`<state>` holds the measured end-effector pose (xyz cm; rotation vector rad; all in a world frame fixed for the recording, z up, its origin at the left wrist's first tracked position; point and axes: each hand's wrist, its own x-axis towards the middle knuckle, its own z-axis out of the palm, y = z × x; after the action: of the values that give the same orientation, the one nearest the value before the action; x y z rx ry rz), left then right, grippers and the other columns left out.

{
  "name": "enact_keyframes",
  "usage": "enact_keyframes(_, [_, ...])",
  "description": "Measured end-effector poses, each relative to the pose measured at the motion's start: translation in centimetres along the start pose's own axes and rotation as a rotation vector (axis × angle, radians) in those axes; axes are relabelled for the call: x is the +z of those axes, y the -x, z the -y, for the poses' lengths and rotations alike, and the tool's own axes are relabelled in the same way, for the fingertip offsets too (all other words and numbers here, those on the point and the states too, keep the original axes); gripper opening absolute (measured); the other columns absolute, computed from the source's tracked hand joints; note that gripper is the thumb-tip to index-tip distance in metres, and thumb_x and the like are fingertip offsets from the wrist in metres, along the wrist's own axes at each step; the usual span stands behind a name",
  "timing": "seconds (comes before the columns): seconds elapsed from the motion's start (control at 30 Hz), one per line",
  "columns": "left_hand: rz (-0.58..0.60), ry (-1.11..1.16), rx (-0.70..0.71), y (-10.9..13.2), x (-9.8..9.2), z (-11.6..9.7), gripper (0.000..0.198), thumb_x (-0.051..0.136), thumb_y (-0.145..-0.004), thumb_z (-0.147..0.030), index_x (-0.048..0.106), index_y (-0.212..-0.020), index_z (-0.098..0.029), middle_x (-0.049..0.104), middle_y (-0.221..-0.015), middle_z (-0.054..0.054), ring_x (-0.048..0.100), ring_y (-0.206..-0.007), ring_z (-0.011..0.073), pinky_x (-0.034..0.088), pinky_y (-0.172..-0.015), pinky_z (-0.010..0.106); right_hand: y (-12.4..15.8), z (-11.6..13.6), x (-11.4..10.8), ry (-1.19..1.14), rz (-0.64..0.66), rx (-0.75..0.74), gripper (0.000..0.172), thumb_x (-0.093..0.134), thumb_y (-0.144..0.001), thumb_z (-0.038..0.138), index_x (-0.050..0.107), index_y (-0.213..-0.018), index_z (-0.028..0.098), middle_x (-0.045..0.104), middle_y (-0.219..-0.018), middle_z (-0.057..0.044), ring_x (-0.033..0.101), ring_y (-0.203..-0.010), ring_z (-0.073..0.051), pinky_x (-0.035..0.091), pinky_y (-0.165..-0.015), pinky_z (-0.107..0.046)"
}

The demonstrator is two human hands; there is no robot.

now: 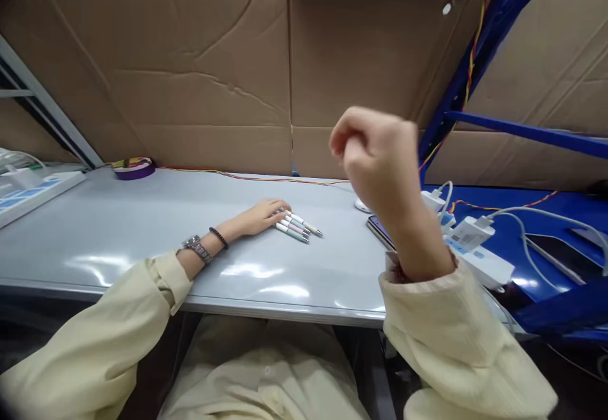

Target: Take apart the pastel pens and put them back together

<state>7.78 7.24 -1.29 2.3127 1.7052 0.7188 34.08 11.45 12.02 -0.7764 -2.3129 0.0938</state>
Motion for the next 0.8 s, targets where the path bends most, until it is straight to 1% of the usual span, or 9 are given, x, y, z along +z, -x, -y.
enact_keyframes(0.1, [-0.07, -0.01, -0.063, 0.6, -0.1, -0.1, 0.028, 0.036, -0.092, -0.034, 0.057, -0.103, -0.018, 0.057, -0.105, 0.008, 0.048, -0.1, 0.0234, 0.036, -0.089, 0.034, -1.0, -0.4, 3.6, 0.084, 0.347, 0.059, 0.027, 0.055, -0.081, 0.023, 0.063, -0.104, 0.012, 0.067, -0.089, -0.007, 0.063, -0.07, -0.018, 0.045, -0.059, -0.026])
enact_keyframes(0.17, [-0.109, -0.024, -0.111, 1.1, -0.1, -0.3, 0.026, 0.037, -0.091, -0.033, 0.057, -0.1, -0.018, 0.056, -0.099, 0.008, 0.049, -0.095, 0.0232, 0.037, -0.086, 0.035, -0.2, -0.5, 6.6, 0.062, 0.505, 0.044, 0.046, 0.074, -0.064, 0.029, 0.062, -0.105, 0.013, 0.067, -0.083, -0.008, 0.06, -0.054, -0.015, 0.044, -0.047, -0.024])
enact_keyframes(0.23, [-0.14, -0.034, -0.158, 1.7, 0.0, -0.9, 0.026, 0.037, -0.092, -0.032, 0.056, -0.098, -0.016, 0.054, -0.095, 0.008, 0.049, -0.09, 0.0231, 0.038, -0.084, 0.036, 1.4, -0.2, 9.1, 0.046, 0.563, 0.02, 0.05, 0.075, -0.065, 0.034, 0.059, -0.109, 0.017, 0.066, -0.085, -0.006, 0.06, -0.055, -0.014, 0.045, -0.049, -0.023])
enact_keyframes(0.3, [-0.156, -0.034, -0.192, 2.6, 0.1, -2.0, 0.029, 0.035, -0.092, -0.034, 0.056, -0.098, -0.015, 0.054, -0.094, 0.009, 0.05, -0.089, 0.0238, 0.038, -0.084, 0.038, 3.2, 0.4, 10.7, 0.056, 0.548, 0.011, 0.037, 0.065, -0.077, 0.033, 0.057, -0.109, 0.017, 0.062, -0.091, -0.008, 0.061, -0.063, -0.015, 0.047, -0.059, -0.026])
enact_keyframes(0.4, [-0.136, -0.01, -0.184, 4.6, 0.2, -4.1, 0.033, 0.043, -0.09, -0.04, 0.054, -0.111, -0.018, 0.055, -0.105, 0.01, 0.049, -0.099, 0.0252, 0.037, -0.088, 0.038, 5.4, 1.2, 11.2, 0.075, 0.485, 0.001, 0.026, 0.053, -0.086, 0.025, 0.054, -0.111, 0.016, 0.058, -0.1, -0.011, 0.059, -0.088, -0.02, 0.046, -0.076, -0.03])
enact_keyframes(0.5, [-0.087, 0.036, -0.134, 6.8, 0.3, -6.1, 0.052, 0.057, -0.082, -0.043, 0.044, -0.129, -0.025, 0.049, -0.125, 0.009, 0.04, -0.118, 0.0264, 0.03, -0.099, 0.038, 6.9, 1.5, 10.7, 0.084, 0.428, -0.028, 0.025, 0.051, -0.088, 0.022, 0.053, -0.113, 0.017, 0.057, -0.1, -0.01, 0.056, -0.095, -0.022, 0.045, -0.08, -0.032])
enact_keyframes(0.6, [-0.117, 0.063, -0.16, 8.1, 0.4, -7.3, 0.041, 0.054, -0.086, -0.036, 0.048, -0.126, -0.027, 0.049, -0.128, 0.007, 0.039, -0.12, 0.0261, 0.029, -0.101, 0.039, 8.1, 1.5, 10.7, 0.105, 0.354, -0.059, 0.024, 0.052, -0.088, 0.021, 0.053, -0.112, 0.018, 0.058, -0.097, -0.008, 0.055, -0.092, -0.022, 0.046, -0.079, -0.033])
enact_keyframes(0.73, [-0.246, 0.218, -0.19, 7.9, 0.8, -7.8, 0.019, 0.05, -0.088, -0.03, 0.065, -0.1, -0.027, 0.065, -0.096, 0.005, 0.055, -0.095, 0.025, 0.037, -0.092, 0.036, 9.2, 2.1, 11.4, 0.17, 0.247, -0.036, 0.018, 0.046, -0.09, 0.015, 0.056, -0.105, 0.018, 0.059, -0.09, -0.006, 0.057, -0.081, -0.021, 0.047, -0.071, -0.034])
enact_keyframes(0.8, [-0.294, 0.306, -0.205, 7.5, 1.0, -7.9, 0.016, 0.052, -0.087, -0.028, 0.067, -0.087, -0.026, 0.065, -0.082, 0.005, 0.057, -0.086, 0.0249, 0.037, -0.091, 0.037, 9.4, 2.5, 11.7, 0.201, 0.221, -0.014, 0.018, 0.043, -0.09, 0.013, 0.057, -0.1, 0.019, 0.06, -0.085, -0.005, 0.057, -0.076, -0.021, 0.046, -0.067, -0.033])
